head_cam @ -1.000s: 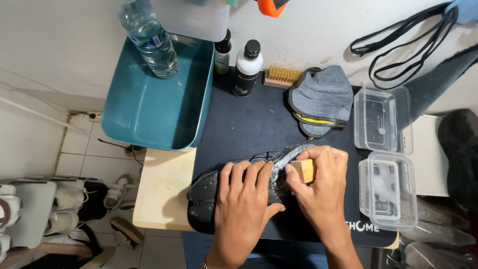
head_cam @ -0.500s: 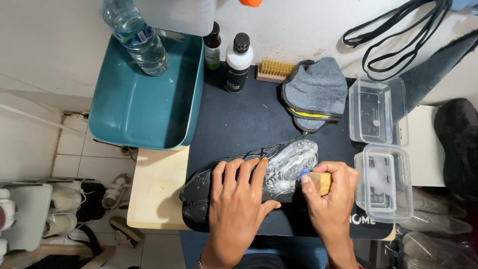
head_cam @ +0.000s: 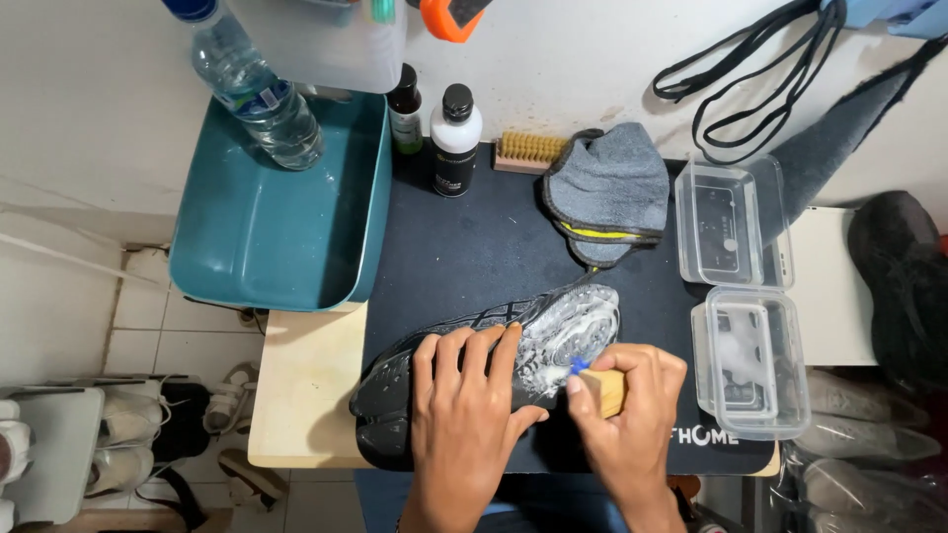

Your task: The person cleans the sole of a black shoe using a grey cloth and a blue-bristled brush. They scrub the shoe's sole with the brush to create foam and then wipe the surface with the cloth.

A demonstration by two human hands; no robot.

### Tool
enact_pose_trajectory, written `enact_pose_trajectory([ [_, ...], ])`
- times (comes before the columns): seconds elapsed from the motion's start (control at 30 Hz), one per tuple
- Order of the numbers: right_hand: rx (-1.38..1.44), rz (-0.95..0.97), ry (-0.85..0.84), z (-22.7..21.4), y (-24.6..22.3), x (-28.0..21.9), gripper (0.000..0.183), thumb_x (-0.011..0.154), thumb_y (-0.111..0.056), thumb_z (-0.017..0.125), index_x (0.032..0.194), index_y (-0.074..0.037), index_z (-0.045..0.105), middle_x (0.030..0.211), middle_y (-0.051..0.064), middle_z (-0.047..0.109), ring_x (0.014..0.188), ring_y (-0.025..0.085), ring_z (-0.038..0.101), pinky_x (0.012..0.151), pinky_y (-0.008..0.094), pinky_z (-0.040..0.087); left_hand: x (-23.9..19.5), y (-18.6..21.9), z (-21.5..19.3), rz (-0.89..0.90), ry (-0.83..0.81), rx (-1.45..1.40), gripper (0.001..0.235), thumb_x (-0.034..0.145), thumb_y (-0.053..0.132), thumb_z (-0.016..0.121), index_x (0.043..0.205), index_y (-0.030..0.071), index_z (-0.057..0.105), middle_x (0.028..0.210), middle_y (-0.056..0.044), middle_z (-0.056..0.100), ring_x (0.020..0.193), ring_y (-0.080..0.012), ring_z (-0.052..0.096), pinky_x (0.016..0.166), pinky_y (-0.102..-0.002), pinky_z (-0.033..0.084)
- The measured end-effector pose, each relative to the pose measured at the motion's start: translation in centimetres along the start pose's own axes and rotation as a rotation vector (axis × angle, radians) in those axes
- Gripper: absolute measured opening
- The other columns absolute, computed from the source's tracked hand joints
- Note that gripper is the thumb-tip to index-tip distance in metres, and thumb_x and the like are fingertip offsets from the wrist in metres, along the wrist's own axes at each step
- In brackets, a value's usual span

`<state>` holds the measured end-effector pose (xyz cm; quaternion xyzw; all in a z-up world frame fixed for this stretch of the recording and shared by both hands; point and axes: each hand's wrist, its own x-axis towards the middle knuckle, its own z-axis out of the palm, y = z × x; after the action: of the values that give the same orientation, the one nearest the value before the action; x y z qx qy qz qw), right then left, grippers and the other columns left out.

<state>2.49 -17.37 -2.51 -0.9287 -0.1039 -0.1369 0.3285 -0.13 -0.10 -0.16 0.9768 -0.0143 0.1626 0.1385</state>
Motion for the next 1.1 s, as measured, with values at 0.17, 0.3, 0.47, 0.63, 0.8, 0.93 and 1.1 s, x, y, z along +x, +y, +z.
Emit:
enact_pose_trajectory([
  [0.17,0.014,-0.046,0.016,0.3,0.9,-0.5,0.024,0.090,-0.039,0.064,0.092,-0.015,0.058,0.093,-0.002,0.062,0.102,0.021,0.047,0.090,0.035,0.037,0.1,-0.1,-0.2,0.013,-0.001,-0.005,0.102,0.042,0.057,0.099,0.126,0.012,0.064,0.119,-0.004,0.064,0.109,-0.0256,0.056,0.101,-0.046,0.041],
  [0.3,0.036,0.102,-0.001,0.1,2.4,1.0,0.025,0.091,-0.035,0.063,0.097,-0.012,0.058,0.097,0.000,0.061,0.105,0.022,0.046,0.092,0.035,0.041,0.2,0.1,-0.1,0.001,0.023,-0.011,0.103,0.039,0.057,0.100,0.125,0.012,0.065,0.119,-0.003,0.065,0.107,-0.0254,0.056,0.101,-0.046,0.042],
  [0.47,0.023,-0.069,-0.026,0.3,-1.5,-0.3,0.022,0.087,-0.035,0.066,0.092,-0.016,0.058,0.093,-0.003,0.062,0.099,0.022,0.049,0.092,0.036,0.038,0.2,0.0,-0.2,0.016,0.017,0.009,0.092,0.045,0.043,0.095,0.126,0.013,0.065,0.118,-0.003,0.063,0.108,-0.0252,0.056,0.102,-0.046,0.041],
  [0.63,0.021,-0.109,-0.041,0.2,0.4,0.4,0.020,0.086,-0.034,0.066,0.087,-0.016,0.056,0.089,-0.003,0.064,0.095,0.020,0.052,0.091,0.036,0.036,0.0,-0.1,-0.1,0.002,0.001,0.010,0.102,0.043,0.058,0.098,0.128,0.013,0.063,0.121,-0.003,0.063,0.111,-0.0246,0.055,0.103,-0.045,0.040],
  [0.8,0.110,0.029,0.051,0.2,0.6,1.2,0.022,0.091,-0.031,0.066,0.096,-0.011,0.058,0.097,0.002,0.062,0.108,0.022,0.046,0.094,0.034,0.041,0.0,-0.1,0.1,0.001,0.002,-0.014,0.104,0.041,0.059,0.099,0.128,0.013,0.064,0.119,-0.002,0.064,0.109,-0.0253,0.056,0.102,-0.046,0.041],
  [0.93,0.090,-0.191,0.078,1.4,-2.1,1.0,0.022,0.090,-0.030,0.067,0.094,-0.013,0.055,0.091,0.000,0.063,0.097,0.021,0.050,0.095,0.037,0.036,0.1,-0.4,-0.2,0.034,-0.010,0.013,0.094,0.049,0.044,0.095,0.131,0.013,0.062,0.121,-0.003,0.062,0.110,-0.0242,0.054,0.101,-0.044,0.040],
  [1.1,0.046,-0.114,0.057,1.0,0.2,3.4,0.029,0.093,-0.038,0.063,0.092,-0.010,0.057,0.094,0.004,0.060,0.103,0.024,0.047,0.093,0.037,0.038,0.2,-0.4,0.0,0.008,-0.008,-0.011,0.104,0.045,0.061,0.097,0.129,0.012,0.062,0.118,-0.003,0.062,0.107,-0.0251,0.054,0.100,-0.045,0.041],
])
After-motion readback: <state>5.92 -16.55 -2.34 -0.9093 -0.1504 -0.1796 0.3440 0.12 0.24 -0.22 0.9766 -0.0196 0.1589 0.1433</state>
